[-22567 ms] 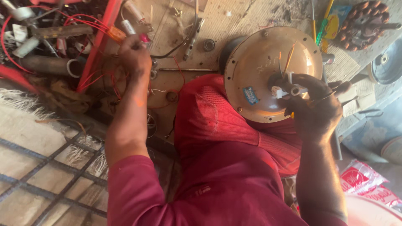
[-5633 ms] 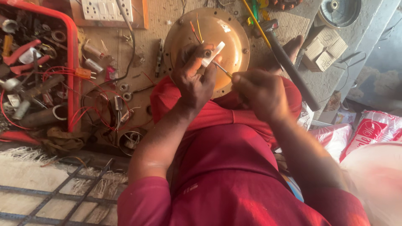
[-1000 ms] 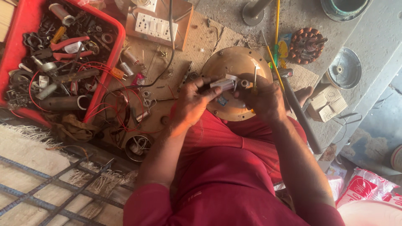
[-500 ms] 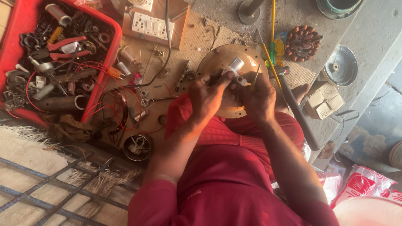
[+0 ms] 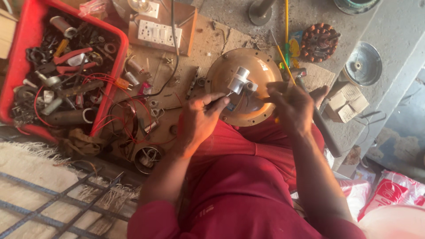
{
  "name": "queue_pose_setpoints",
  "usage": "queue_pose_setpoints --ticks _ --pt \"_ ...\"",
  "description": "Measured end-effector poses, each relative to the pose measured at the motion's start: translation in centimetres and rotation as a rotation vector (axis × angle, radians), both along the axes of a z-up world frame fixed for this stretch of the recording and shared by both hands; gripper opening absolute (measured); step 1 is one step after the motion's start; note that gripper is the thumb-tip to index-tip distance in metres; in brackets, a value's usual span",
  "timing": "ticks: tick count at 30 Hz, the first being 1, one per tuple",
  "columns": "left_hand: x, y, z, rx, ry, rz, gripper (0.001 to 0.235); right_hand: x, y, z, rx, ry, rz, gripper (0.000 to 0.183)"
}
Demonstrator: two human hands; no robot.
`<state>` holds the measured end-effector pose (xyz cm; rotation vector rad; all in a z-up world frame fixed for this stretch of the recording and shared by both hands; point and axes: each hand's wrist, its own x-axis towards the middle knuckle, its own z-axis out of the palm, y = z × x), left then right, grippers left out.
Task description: The person sits on the floor and uses a screwdriver to manipulate wires and components inside a ceiling fan housing. They attach a white plastic connector to the wires and secure it with screws.
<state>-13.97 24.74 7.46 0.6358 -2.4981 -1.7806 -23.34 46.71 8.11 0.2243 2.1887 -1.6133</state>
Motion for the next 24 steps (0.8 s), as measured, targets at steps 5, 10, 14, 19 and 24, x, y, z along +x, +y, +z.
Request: queue_pose_setpoints --ticks 5,10,14,19,24 --pt "-0.7 -0.7 0.5 -0.142 0.201 -0.117 0.017 1.2 1.4 0.2 0.050 -0.017 -0.020 0.018" --pt "-0.8 -2.1 0.7 -0.078 0.113 -0.232 0.018 2.0 -0.9 0.0 0.025 -0.010 0.128 0.026" --pt "-0.8 -2.5 0.4 0.146 -0.026 -0.224 0.015 1.8 -1.7 0.4 0.190 0.080 0.319 0.029" --pt "-0.4 -2.6 0.3 0.096 0.047 -0.276 0.019 1.6 -1.0 1.9 0.090 -0.310 0.173 0.026" --pt "-0.4 -2.7 0.4 -0.045 0.225 -0.379 0.028 2.6 -1.0 1.7 -0.060 -0.349 0.206 0.024"
